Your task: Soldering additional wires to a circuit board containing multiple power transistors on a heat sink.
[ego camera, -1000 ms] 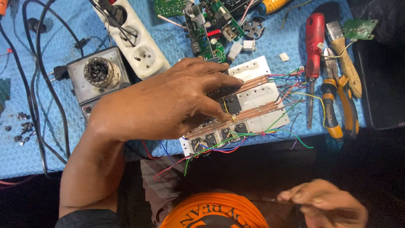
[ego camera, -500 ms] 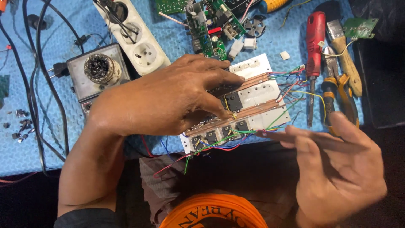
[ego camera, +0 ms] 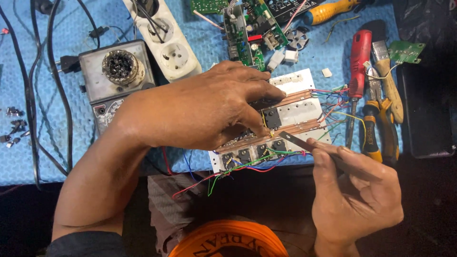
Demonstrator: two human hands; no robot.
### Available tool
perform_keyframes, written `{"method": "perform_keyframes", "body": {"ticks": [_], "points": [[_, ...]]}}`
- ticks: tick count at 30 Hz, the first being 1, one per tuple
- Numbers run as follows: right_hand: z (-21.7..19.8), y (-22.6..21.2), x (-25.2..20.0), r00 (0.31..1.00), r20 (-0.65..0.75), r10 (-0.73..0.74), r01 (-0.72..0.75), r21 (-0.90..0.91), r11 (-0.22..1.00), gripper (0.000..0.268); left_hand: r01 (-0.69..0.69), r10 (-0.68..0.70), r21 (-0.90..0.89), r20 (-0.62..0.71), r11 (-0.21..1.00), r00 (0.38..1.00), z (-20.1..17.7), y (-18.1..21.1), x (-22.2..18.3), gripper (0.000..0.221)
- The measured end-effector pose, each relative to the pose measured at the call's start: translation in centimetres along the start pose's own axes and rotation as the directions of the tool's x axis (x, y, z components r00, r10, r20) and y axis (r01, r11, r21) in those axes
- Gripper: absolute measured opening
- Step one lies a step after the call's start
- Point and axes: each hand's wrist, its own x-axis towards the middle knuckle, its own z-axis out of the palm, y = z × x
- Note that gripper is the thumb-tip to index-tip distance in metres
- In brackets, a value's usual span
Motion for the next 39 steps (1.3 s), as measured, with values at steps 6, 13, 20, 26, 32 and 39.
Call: {"method": "perform_keyframes", "body": {"ticks": [6,13,20,26,32,39], "points": [[0.4,-0.2,0.5,0.997,0.007,0.075,-0.075,-0.028,0.997,0.031,0.001,-0.001,0.007,0.003,1.0,1.0,0.0,0.0,0.0,0.026],[-0.5,0.2,1.3,1.0,0.0,0.011,-0.011,0.084,0.996,0.027,-0.011,0.011,0.001,-0.015,1.0,1.0,0.0,0.0,0.0,0.03],[-4.7,-0.8,2.0,0.979,0.147,0.139,-0.155,0.109,0.982,0.065,-0.012,0.012,-0.01,-0.027,1.0,1.0,-0.1,0.1,0.0,0.02],[-5.8,-2.4,4.6,0.916,0.359,0.18,-0.084,-0.268,0.96,0.042,-0.023,0.022,-0.009,-0.046,1.0,0.999,-0.1,0.2,0.0,0.017],[-3.0,-2.9,5.6,0.852,0.499,-0.16,0.338,-0.291,0.895,0.009,-0.037,0.037,-0.005,-0.06,0.999,0.998,0.1,0.1,-0.1,0.016],[-1.1,-3.3,5.8,0.809,0.568,-0.153,0.39,-0.322,0.863,0.01,-0.012,0.011,-0.013,-0.042,1.0,0.999,0.0,0.2,0.0,0.015]]}}
